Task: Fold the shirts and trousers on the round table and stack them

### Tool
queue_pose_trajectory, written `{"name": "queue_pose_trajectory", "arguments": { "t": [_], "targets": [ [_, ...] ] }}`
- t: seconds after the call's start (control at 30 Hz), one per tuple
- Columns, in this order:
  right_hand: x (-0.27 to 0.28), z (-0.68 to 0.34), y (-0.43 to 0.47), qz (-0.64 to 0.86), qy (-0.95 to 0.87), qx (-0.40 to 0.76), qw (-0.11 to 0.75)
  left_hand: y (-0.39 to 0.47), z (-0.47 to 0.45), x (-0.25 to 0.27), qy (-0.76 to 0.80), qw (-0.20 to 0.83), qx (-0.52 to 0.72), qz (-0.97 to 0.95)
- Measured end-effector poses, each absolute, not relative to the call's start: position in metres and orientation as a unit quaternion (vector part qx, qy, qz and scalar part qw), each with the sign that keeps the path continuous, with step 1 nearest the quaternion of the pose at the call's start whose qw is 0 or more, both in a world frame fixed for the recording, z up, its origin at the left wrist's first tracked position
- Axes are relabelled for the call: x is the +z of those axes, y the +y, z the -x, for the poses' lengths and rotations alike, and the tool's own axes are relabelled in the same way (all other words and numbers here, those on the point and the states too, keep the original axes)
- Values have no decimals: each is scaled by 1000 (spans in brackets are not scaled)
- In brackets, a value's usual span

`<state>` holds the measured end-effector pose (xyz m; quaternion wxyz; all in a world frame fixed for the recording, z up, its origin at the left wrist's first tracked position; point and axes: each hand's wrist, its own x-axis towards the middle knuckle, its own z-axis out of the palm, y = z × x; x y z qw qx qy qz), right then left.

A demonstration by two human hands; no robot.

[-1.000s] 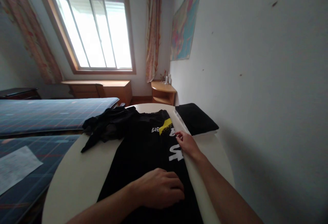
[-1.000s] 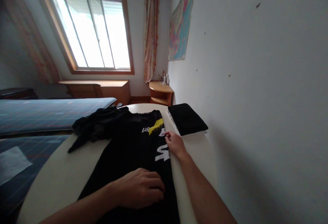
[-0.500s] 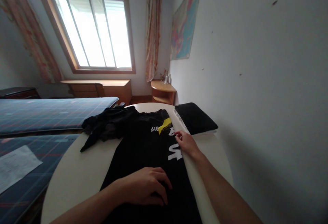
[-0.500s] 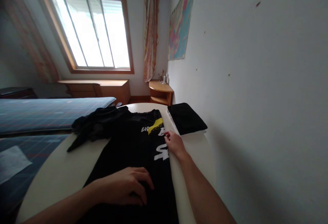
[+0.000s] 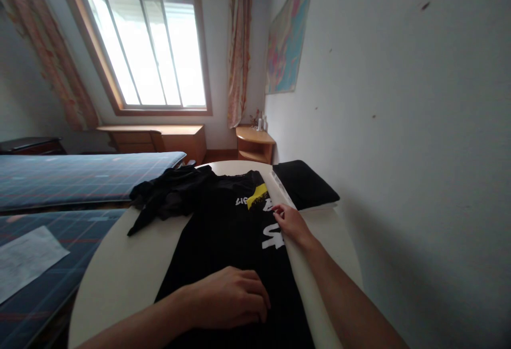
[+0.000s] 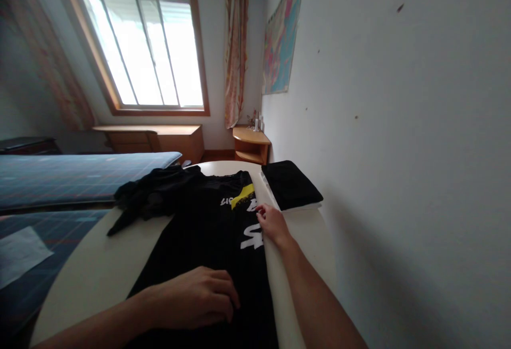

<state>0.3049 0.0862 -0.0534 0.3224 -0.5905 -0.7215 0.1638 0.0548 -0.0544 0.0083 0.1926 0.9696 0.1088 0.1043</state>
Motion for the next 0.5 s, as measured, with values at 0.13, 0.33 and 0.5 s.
{"name": "queue_pose_trajectory", "arguments": {
  "t": [0.13,0.33,0.5],
  "targets": [
    [-52,-305,85,589,-722,166,323,-57,-61,12,113,208,112,-965],
    [-50,-305,84,585,-720,180,327,-58,-67,17,82,146,82,-982],
    [-49,-306,84,583,-723,178,327,-61,-81,18,82,103,121,-984]
  ]
}}
